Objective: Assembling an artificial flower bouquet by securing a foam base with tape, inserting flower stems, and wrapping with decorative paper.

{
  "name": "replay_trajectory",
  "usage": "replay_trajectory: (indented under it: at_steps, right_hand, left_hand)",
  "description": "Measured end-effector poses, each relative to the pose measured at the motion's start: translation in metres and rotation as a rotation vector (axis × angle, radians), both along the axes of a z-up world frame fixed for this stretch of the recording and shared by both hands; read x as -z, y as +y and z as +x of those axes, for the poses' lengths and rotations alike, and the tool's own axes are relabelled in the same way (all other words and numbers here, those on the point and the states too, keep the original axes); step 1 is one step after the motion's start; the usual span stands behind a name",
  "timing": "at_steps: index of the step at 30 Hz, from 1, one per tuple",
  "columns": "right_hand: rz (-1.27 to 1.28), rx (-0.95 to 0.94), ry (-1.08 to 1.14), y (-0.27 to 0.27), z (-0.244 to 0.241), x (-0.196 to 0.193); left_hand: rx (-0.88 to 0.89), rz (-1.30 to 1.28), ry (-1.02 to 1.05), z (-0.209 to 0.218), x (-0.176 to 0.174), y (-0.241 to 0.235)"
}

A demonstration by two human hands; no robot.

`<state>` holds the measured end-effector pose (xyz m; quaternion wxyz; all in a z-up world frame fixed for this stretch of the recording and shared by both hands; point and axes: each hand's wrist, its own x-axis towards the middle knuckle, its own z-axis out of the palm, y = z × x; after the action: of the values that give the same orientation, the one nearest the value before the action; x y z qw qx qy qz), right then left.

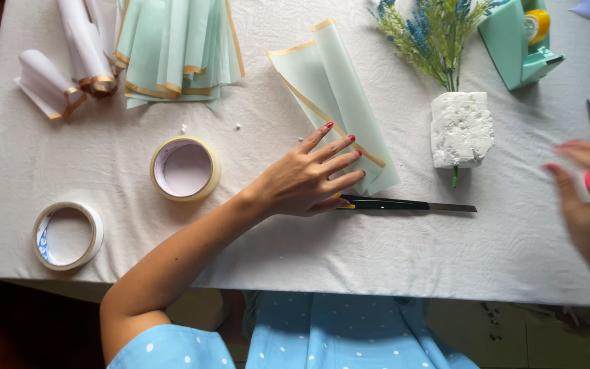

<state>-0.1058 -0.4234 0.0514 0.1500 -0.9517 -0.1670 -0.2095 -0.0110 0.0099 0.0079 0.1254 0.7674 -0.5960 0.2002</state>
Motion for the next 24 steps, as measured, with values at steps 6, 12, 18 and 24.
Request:
replay_trajectory:
  at_steps: [6, 12, 18, 24]
  right_hand:
    - [-0.240, -0.655, -0.042, 0.132, 0.043, -0.020]
    - [-0.326, -0.602, -0.082, 0.140, 0.070, 0.014]
    - [-0.365, -0.515, -0.118, 0.135, 0.065, 0.022]
    - [-0.373, -0.475, -0.124, 0.139, 0.061, 0.027]
  left_hand:
    - [0.003, 0.010, 0.025, -0.001, -0.001, 0.005]
    - [0.015, 0.009, 0.074, -0.002, -0.002, 0.012]
    - [0.059, -0.012, 0.103, 0.002, 0.000, 0.008]
    - [0.070, -0.016, 0.082, 0.004, 0.002, 0.013]
